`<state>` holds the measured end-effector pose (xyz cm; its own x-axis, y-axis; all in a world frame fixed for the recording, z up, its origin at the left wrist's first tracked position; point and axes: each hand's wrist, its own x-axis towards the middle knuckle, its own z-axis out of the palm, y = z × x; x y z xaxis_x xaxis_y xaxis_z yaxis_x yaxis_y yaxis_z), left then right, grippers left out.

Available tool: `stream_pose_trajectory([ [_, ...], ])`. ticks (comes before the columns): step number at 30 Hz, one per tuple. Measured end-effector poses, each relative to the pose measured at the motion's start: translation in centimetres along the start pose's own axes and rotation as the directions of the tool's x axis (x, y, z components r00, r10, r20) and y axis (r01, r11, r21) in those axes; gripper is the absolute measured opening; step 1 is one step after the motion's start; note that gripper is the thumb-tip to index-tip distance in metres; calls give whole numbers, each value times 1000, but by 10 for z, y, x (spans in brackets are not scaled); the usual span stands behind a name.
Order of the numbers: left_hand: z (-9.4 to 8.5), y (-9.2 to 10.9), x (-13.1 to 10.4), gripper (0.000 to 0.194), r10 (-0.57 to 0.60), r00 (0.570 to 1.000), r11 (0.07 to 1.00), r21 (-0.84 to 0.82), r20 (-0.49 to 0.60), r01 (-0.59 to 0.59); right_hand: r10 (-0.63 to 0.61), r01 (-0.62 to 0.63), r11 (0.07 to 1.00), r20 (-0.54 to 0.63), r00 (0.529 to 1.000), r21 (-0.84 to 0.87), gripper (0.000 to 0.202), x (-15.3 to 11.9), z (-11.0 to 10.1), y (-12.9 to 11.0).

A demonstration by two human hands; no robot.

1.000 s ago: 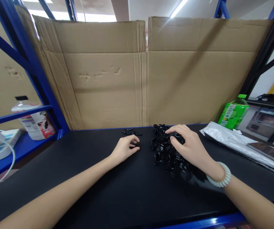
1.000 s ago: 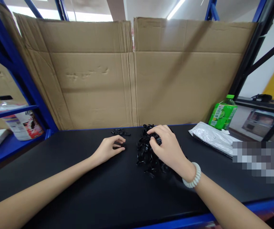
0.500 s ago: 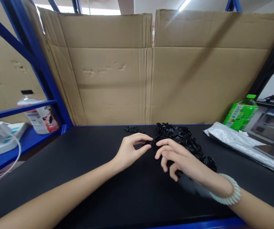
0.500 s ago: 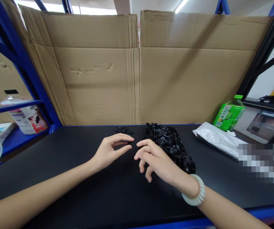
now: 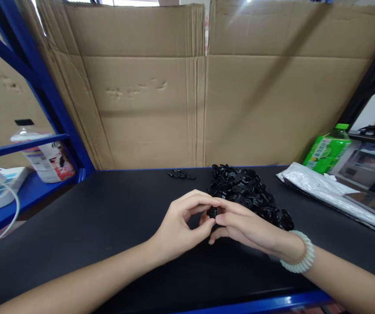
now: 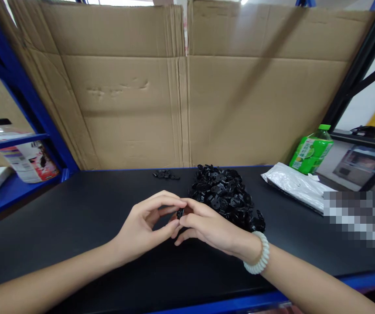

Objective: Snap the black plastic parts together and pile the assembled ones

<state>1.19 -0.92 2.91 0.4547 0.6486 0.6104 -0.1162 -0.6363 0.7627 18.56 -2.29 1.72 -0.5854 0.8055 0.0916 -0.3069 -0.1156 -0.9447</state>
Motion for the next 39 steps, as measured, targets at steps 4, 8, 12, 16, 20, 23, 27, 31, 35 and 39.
stream_pose_trajectory([
  [4,-3,-4,1,28,3,999,1000,16,38,-3,-40,40,996,-7,999,-79,26,0,-3,1],
  [8,-6,-5,3,26,42,997,987,153,63,-52,-52,52,991,4,999,-125,27,1,-5,2],
  [12,-8,-3,6,22,91,996,945,313,20,-93,-72,72,992,-2,997,-100,32,4,-4,3],
  [16,-10,-1,8,18,128,991,920,369,40,-133,-75,72,990,-13,997,-120,35,5,-3,1],
  [20,-8,-1,7,19,236,964,862,432,121,-265,-81,88,965,39,996,-247,44,5,-2,-4],
  [23,-5,-2,7,20,317,931,819,442,183,-366,-71,87,959,67,995,-270,49,5,-2,-4],
  [27,-3,-2,8,23,312,923,818,429,226,-382,-26,34,981,41,999,-191,41,5,1,-2],
  [31,-4,0,6,25,214,952,877,385,219,-286,40,-36,995,45,998,-98,24,3,2,-2],
  [35,-5,3,4,25,138,955,890,391,262,-236,72,-68,994,50,996,-82,22,3,2,1],
  [39,-7,1,4,20,140,939,871,412,313,-267,121,-118,991,38,992,-65,23,4,1,1],
])
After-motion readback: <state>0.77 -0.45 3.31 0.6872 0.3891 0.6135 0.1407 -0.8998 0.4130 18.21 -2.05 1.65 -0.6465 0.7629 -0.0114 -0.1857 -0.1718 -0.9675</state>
